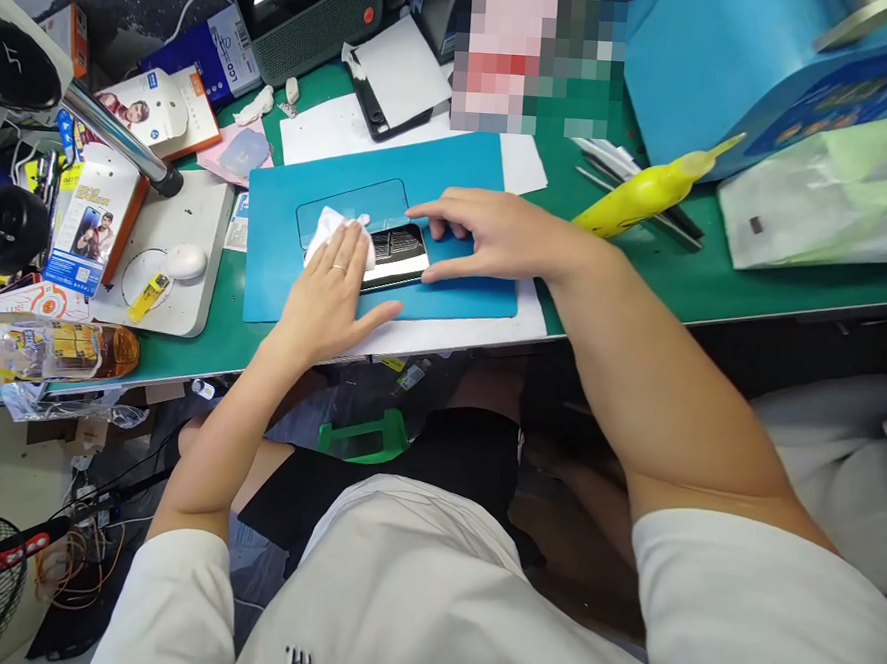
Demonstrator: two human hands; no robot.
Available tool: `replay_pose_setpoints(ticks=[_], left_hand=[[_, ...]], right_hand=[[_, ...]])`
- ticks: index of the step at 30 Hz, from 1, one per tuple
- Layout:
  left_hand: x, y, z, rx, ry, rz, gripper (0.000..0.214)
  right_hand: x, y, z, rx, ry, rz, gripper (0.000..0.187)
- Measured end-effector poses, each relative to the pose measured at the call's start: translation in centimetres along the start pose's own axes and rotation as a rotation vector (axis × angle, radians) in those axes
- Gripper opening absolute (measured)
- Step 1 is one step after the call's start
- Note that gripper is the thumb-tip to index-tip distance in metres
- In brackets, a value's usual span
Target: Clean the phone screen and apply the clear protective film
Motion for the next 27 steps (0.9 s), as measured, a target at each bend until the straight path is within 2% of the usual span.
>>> replay_pose_setpoints(ticks=[2, 5, 9, 14, 17, 19, 22, 25, 27], left_hand=[[0.4, -2.0, 1.2, 0.042, 0.009, 0.009, 0.118], [0.8, -5.0, 1.9, 0.089, 0.025, -0.001, 0.112], [0.7, -7.6, 0.8, 0.125, 0.053, 0.000, 0.107], [0.3, -8.6, -0.8, 0.142, 0.065, -0.012, 0.107], [0.0, -7.7, -1.9, 0.123, 0.080, -0.016, 0.104], [-0.4, -6.1, -3.0, 0.099, 0.099, 0.001, 0.104], [-1.1, -2.5, -5.1, 0.020, 0.110, 0.032, 0.104], [-1.7, 1.2, -6.7, -0.055, 0.101, 0.039, 0.099], [-1.9, 3.0, -7.1, -0.075, 0.097, 0.041, 0.097]], right_hand=[[-0.1, 0.1, -0.2, 0.001, -0.011, 0.013, 0.099], [-0.1, 0.1, -0.2, 0.013, -0.020, 0.009, 0.093], [-0.1, 0.0, -0.2, 0.022, -0.019, 0.003, 0.089], [-0.2, 0.1, -0.3, 0.019, -0.023, 0.011, 0.091], [-0.2, 0.1, -0.4, 0.019, -0.023, 0.012, 0.095], [-0.3, 0.1, -0.5, 0.003, -0.023, 0.007, 0.105], [-0.5, 0.1, -0.5, -0.011, -0.008, 0.004, 0.116], [-0.6, 0.2, -0.2, -0.009, -0.002, 0.016, 0.116], [-0.5, 0.1, 0.0, -0.010, -0.011, 0.025, 0.116]])
Point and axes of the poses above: each hand's wrist, its own y-axis towards the middle knuckle, its own x-axis out of the back of the hand, z = x × y, the point moved 8 cm from there along y, towards the middle knuckle, and after that the axes turned 3 degrees about -x, right-handed, at the moved point
